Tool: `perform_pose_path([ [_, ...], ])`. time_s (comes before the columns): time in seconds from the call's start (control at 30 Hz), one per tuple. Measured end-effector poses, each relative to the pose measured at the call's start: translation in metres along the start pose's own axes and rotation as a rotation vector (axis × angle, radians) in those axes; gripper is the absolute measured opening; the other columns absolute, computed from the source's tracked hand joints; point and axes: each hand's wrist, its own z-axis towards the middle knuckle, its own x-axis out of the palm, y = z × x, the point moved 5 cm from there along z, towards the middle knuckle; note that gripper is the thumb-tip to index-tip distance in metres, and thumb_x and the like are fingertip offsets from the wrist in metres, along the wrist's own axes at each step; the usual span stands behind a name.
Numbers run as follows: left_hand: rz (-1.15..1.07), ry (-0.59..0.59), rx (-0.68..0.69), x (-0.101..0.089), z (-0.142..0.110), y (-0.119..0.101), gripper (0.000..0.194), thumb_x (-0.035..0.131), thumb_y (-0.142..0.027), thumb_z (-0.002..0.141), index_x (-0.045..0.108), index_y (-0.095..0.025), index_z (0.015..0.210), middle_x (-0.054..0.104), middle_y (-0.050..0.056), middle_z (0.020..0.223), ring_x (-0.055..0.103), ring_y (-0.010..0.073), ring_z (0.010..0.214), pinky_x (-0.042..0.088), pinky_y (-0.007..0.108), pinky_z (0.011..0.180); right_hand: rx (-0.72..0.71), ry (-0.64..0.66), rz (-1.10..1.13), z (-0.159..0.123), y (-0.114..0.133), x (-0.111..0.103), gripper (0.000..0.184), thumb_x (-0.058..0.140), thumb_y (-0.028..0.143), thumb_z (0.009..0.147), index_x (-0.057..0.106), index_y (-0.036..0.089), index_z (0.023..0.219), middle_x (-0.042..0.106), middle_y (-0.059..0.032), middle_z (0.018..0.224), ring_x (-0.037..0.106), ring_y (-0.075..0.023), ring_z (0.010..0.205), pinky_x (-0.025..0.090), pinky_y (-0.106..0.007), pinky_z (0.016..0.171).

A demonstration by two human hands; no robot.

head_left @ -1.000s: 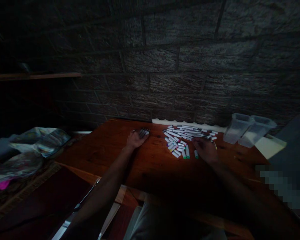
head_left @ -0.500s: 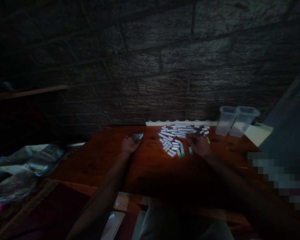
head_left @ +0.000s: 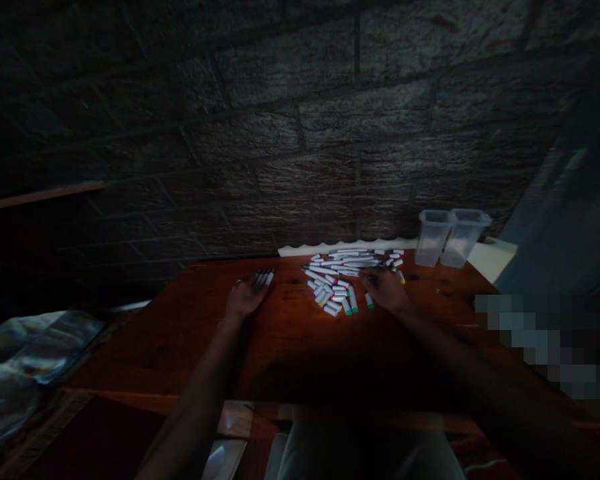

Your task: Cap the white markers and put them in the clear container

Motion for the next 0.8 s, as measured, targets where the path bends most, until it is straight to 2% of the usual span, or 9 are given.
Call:
perform_pose_path([
  [0.17, 0.001, -0.026, -0.005, -0.001, -0.002, -0.002, 0.053, 0.046, -0.05, 0.088, 0.058, -0.017, 0.127, 0.066, 0.016, 0.124, 0.061, 0.0323, 0.114, 0.048, 0.04, 0.095, -0.016, 0.004, -0.1, 0.003, -0.007, 0.003, 0.022, 0.06, 0.022, 0.085, 0.073, 0.019, 0.102, 0.074, -0.0071, 0.105, 0.067, -0.0218, 0.1, 0.05, -0.031, 0.091],
  [0.3, 0.013, -0.053, -0.003, 0.0, 0.0, -0.002, 0.052, 0.047, -0.048, 0.088, 0.06, -0.013, 0.125, 0.064, 0.018, 0.125, 0.061, 0.0321, 0.115, 0.047, 0.039, 0.098, -0.014, 0.024, -0.201, 0.005, -0.013, 0.003, 0.024, 0.059, 0.021, 0.085, 0.073, 0.02, 0.104, 0.073, -0.0078, 0.109, 0.064, -0.0219, 0.104, 0.048, -0.031, 0.095],
  [0.47, 0.02, -0.073, 0.019, 0.002, 0.001, -0.006, 0.049, 0.046, -0.047, 0.089, 0.062, -0.014, 0.122, 0.065, 0.016, 0.124, 0.059, 0.0305, 0.118, 0.046, 0.038, 0.1, 0.017, 0.063, -0.248, 0.004, -0.016, 0.0, 0.022, 0.061, 0.023, 0.082, 0.075, 0.022, 0.1, 0.074, -0.0078, 0.099, 0.064, -0.0255, 0.102, 0.048, -0.034, 0.091],
  [0.8, 0.029, -0.074, 0.042, 0.005, 0.002, -0.008, 0.049, 0.05, -0.041, 0.089, 0.058, -0.013, 0.129, 0.062, 0.016, 0.129, 0.059, 0.0297, 0.118, 0.046, 0.039, 0.1, 0.04, 0.1, -0.228, 0.005, -0.012, -0.001, 0.018, 0.062, 0.022, 0.082, 0.075, 0.024, 0.095, 0.075, -0.0049, 0.098, 0.067, -0.0215, 0.093, 0.05, -0.031, 0.087],
])
